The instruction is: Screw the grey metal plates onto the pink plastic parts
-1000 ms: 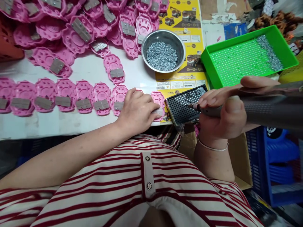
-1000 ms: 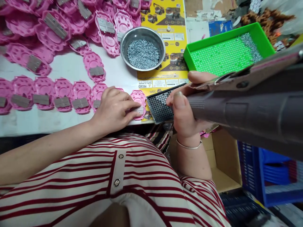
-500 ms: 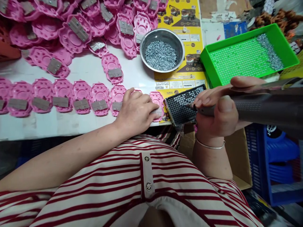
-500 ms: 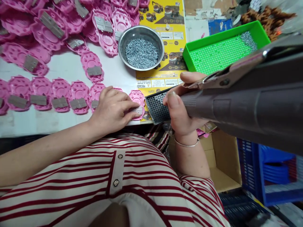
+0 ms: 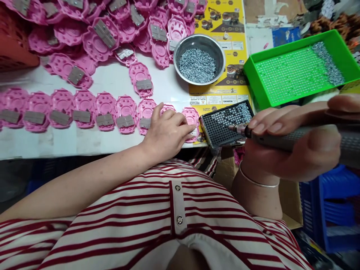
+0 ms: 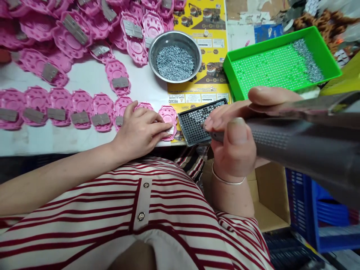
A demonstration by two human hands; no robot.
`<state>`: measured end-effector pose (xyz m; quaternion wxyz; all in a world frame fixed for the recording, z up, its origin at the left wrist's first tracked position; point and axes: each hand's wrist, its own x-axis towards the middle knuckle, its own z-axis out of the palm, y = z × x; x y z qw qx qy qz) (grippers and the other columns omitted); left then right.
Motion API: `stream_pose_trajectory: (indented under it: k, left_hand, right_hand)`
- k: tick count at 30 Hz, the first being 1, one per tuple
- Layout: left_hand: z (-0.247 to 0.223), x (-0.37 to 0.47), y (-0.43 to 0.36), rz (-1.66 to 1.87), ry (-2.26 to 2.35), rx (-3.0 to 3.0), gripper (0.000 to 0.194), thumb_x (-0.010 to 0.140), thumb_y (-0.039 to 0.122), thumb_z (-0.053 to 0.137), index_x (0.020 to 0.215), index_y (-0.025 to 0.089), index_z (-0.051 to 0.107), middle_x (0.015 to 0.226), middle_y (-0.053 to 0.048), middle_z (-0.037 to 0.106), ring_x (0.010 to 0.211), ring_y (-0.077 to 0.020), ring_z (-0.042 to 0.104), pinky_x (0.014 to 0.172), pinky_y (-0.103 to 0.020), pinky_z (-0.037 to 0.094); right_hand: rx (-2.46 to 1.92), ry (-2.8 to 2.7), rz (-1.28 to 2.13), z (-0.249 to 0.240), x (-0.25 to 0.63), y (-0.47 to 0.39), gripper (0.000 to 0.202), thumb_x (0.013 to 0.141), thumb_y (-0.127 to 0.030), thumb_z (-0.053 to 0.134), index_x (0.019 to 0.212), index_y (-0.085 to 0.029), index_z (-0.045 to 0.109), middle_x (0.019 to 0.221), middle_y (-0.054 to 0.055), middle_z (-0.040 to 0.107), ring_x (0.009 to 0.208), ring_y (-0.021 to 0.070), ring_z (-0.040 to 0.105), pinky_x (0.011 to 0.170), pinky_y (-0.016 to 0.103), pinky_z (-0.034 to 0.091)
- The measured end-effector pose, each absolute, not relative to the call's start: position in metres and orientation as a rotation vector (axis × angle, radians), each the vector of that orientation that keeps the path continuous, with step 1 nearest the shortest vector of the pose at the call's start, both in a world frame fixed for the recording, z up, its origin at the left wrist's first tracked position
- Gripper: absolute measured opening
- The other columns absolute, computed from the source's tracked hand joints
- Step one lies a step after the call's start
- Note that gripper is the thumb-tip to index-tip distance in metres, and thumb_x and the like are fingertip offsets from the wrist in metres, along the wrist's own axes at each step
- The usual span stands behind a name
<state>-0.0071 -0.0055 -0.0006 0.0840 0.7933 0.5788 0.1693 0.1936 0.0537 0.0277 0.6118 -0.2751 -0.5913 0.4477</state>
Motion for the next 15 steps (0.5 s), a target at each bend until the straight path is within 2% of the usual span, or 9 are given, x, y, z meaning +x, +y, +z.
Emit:
stream_pose_trajectory:
  k: [4, 8, 12, 15]
  left_hand:
    - [0.001, -0.009, -0.003, 0.478, 1.731, 2.296, 0.022, 0.096, 0.03, 0.059, 0.107, 0.023, 0.077, 0.097, -0.006, 0.072, 0.101, -0.0273, 0.06, 0.111, -0.062, 0.033]
    - [0.006, -0.009, 0.001, 0.421, 1.731, 2.271, 0.019, 0.093, 0.03, 0.063, 0.103, 0.025, 0.078, 0.097, -0.005, 0.073, 0.103, -0.0282, 0.06, 0.112, -0.064, 0.031]
    - [0.013, -0.006, 0.003, 0.361, 1.759, 2.267, 0.018, 0.093, 0.031, 0.063, 0.099, 0.025, 0.079, 0.096, -0.005, 0.073, 0.104, -0.0302, 0.06, 0.112, -0.067, 0.03]
    - [0.016, -0.004, 0.004, 0.328, 1.779, 2.284, 0.018, 0.092, 0.03, 0.063, 0.097, 0.024, 0.08, 0.095, -0.006, 0.073, 0.105, -0.0311, 0.059, 0.113, -0.068, 0.029]
  right_hand:
    - [-0.684, -1.425, 1.059, 0.029, 0.18, 0.045, 0.042, 0.078, -0.047, 0.075, 0.114, -0.034, 0.057, 0.093, -0.002, 0.058, 0.095, 0.0189, 0.069, 0.075, 0.039, 0.064]
    - [-0.674, -1.48, 1.069, 0.027, 0.165, 0.04, 0.053, 0.074, -0.048, 0.078, 0.121, -0.037, 0.056, 0.099, -0.001, 0.061, 0.102, 0.0226, 0.069, 0.079, 0.042, 0.063]
    - [-0.626, -1.527, 1.009, 0.021, 0.159, 0.045, 0.061, 0.073, -0.054, 0.078, 0.127, -0.039, 0.053, 0.098, -0.001, 0.063, 0.093, 0.0222, 0.069, 0.076, 0.04, 0.06]
    - [-0.458, -1.494, 0.875, 0.015, 0.157, 0.053, 0.05, 0.081, -0.054, 0.068, 0.126, -0.037, 0.055, 0.088, -0.002, 0.062, 0.065, 0.013, 0.063, 0.057, 0.032, 0.053]
